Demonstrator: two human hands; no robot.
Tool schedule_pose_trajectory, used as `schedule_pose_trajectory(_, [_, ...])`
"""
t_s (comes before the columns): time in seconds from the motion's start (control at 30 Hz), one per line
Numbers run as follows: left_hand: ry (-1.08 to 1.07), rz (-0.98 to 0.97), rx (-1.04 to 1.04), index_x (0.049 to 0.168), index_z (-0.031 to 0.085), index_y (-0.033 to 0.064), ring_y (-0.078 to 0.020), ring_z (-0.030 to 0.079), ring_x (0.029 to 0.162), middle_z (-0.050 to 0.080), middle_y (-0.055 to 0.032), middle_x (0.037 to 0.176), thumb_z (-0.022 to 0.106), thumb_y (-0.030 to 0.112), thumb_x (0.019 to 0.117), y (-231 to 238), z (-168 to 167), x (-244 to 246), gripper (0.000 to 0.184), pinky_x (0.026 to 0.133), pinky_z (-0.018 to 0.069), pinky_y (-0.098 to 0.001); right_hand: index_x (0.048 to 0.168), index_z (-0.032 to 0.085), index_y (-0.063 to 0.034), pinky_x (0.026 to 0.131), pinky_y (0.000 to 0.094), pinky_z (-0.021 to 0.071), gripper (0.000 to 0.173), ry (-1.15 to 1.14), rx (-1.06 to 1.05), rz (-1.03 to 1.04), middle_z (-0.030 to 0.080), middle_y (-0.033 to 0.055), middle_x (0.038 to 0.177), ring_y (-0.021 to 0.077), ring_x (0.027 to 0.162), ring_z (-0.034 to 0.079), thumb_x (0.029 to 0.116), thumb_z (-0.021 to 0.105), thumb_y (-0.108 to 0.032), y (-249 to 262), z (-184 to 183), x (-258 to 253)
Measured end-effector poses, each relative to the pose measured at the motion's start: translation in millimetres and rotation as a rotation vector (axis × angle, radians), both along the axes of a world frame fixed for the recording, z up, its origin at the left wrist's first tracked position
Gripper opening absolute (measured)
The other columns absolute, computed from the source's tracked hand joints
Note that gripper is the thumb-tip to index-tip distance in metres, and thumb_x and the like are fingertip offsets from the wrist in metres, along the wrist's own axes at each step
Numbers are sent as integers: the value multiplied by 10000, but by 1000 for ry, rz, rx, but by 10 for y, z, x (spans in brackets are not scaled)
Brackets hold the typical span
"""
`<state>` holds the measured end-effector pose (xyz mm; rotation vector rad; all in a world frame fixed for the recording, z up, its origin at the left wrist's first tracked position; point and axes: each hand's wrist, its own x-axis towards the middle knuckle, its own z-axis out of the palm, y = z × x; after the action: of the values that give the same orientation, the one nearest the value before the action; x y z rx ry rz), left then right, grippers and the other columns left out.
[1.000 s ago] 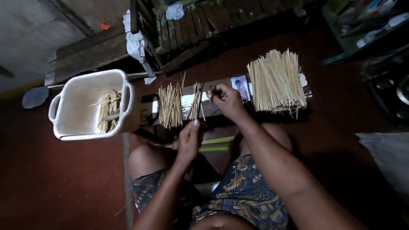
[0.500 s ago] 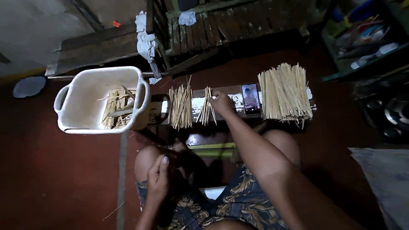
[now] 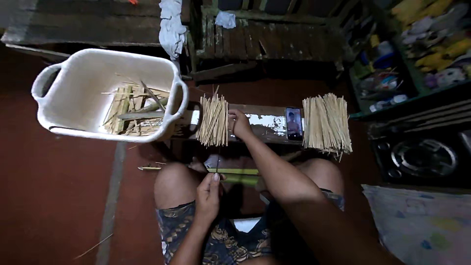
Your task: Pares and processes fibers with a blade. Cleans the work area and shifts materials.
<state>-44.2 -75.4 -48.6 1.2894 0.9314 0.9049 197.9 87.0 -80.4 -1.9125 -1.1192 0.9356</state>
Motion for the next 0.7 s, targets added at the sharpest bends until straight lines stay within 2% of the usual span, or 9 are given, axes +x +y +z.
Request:
schedule_pose_trajectory(0.1, [-48, -5, -109, 1133, 696, 39, -144, 503, 516, 566, -42, 678, 373, 296, 1122, 43, 29, -1, 413, 461, 461, -290, 1399, 579, -110, 828, 460, 653, 368, 65, -17, 13, 689, 118, 1275, 237, 956, 751, 1034, 577, -160, 54, -27, 44])
schedule_pose_trajectory(0.17, [-51, -10, -208, 1146, 699, 48, -149, 495, 511, 560, -46, 675, 412, 310, 1113, 72, 47, -3, 390, 459, 452, -294, 1377, 595, -85, 790, 462, 643, 354, 31, 28, -48, 700, 128, 1243, 246, 911, 743, 1039, 569, -187, 96, 82, 161])
schedule_pose_trajectory(0.23, [-30, -34, -314, 1153, 689, 67, -168, 519, 528, 572, -58, 696, 482, 344, 1092, 92, 51, -8, 351, 479, 479, -313, 1329, 607, -49, 730, 445, 644, 329, 35, 145, -177, 706, 140, 1161, 246, 851, 734, 1041, 571, -205, 179, 343, 292])
schedule_pose_trajectory(0.33, [-13, -85, -410, 1162, 681, 90, -177, 555, 551, 599, -59, 724, 562, 399, 1050, 115, 17, -19, 350, 506, 507, -330, 1246, 647, -30, 747, 430, 635, 320, -21, 335, -209, 698, 123, 1115, 227, 861, 714, 1031, 609, -264, 401, 983, 279])
schedule_pose_trajectory(0.43, [-20, -137, -412, 1155, 672, 96, -185, 560, 552, 596, -63, 722, 581, 422, 1036, 126, -6, -8, 359, 516, 515, -349, 1116, 702, -36, 768, 400, 627, 242, -182, 507, -46, 718, 87, 1042, 189, 870, 711, 994, 649, -239, 662, 1568, -96])
schedule_pose_trajectory(0.53, [-34, -155, -422, 1156, 670, 99, -178, 558, 553, 596, -58, 713, 595, 431, 1029, 129, 21, 21, 364, 526, 511, -344, 1041, 697, -33, 729, 382, 629, 158, -215, 606, 211, 729, 73, 998, 176, 818, 715, 968, 667, -169, 905, 1910, -743])
schedule_pose_trajectory(0.6, [-31, -176, -441, 1152, 662, 98, -175, 565, 567, 599, -56, 729, 595, 438, 1027, 127, 31, 33, 369, 538, 516, -342, 999, 679, -42, 702, 383, 634, 116, -195, 584, 356, 737, 67, 960, 175, 780, 720, 947, 676, -145, 1073, 1945, -1207])
schedule_pose_trajectory(0.7, [17, -210, -454, 1150, 662, 94, -173, 596, 622, 622, -56, 783, 592, 434, 1022, 132, 30, 45, 370, 593, 542, -365, 956, 667, -58, 691, 412, 626, 131, -267, 437, 521, 709, 58, 879, 177, 746, 706, 925, 686, -184, 1341, 1775, -1812])
